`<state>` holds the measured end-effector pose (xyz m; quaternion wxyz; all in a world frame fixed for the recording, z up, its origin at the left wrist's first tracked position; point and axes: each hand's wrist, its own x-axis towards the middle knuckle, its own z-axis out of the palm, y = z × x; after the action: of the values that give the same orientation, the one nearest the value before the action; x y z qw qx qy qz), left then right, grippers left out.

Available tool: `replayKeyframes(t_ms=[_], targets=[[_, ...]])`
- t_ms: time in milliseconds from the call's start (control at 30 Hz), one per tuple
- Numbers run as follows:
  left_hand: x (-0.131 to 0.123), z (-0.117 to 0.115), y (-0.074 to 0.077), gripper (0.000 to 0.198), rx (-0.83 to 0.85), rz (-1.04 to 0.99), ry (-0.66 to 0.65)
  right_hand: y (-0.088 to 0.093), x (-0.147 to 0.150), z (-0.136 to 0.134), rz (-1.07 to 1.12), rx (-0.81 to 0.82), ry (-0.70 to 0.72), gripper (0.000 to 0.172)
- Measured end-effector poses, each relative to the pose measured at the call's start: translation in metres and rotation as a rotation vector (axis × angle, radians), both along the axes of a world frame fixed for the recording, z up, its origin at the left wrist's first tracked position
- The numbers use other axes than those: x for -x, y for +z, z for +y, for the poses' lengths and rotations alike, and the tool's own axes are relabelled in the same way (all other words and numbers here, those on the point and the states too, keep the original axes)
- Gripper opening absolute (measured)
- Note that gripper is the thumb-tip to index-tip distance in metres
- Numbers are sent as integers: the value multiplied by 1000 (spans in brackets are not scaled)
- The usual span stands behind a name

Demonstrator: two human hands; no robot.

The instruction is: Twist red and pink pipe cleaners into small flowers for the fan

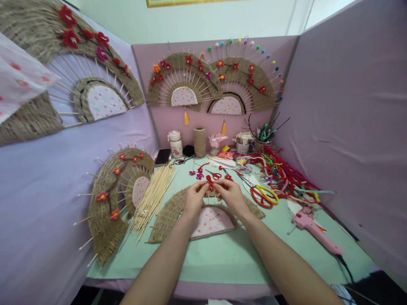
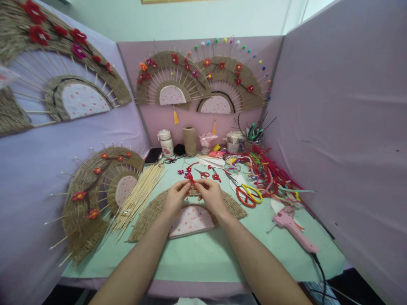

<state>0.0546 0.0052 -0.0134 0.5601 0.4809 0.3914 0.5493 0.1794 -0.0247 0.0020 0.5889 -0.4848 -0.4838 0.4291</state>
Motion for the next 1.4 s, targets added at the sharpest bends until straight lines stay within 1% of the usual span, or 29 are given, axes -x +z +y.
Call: replayKeyframes(t_ms=[133, 267, 367, 500, 633, 767, 833, 867, 933, 967, 1067, 1133, 1267, 1400], targets=[[-2, -3, 4, 27, 138, -205, -59, -2, 1, 1, 44, -20, 16, 25], [-1, -4, 7, 27, 226, -385, -200, -3, 3, 0, 59, -38, 84, 25], [0, -3, 6, 26, 225, -424, -278, -3, 4, -1, 44, -38, 120, 24], [0, -3, 3, 26, 199, -436, -272, -4, 5, -3, -61, -111, 79, 24], [-3, -3, 2, 27, 180, -392, -248, -5, 4, -6, -233, -229, 4, 17], [-4, -5, 4, 28, 123, -336, -169, -7, 4, -7, -280, -262, -46, 17], [-1, -5, 8, 36, 90, -318, -151, -6, 2, -7, -319, -290, -79, 17], [2, -4, 10, 43, 70, -294, -161, -5, 1, -7, -353, -313, -96, 17], [10, -2, 14, 55, -4, -198, -191, -4, -2, -6, -441, -363, -102, 16], [15, 0, 16, 55, -49, -137, -214, -3, -3, -6, -489, -386, -92, 16], [27, 6, 19, 39, -90, -11, -276, -2, -7, -7, -633, -446, -48, 18], [32, 8, 20, 29, -107, 48, -270, -1, -8, -8, -698, -477, -33, 20], [33, 8, 21, 20, -154, 112, -216, -2, -8, -8, -713, -518, -26, 20], [31, 5, 24, 15, -218, 160, -193, -2, -11, -5, -726, -619, -14, 20]])
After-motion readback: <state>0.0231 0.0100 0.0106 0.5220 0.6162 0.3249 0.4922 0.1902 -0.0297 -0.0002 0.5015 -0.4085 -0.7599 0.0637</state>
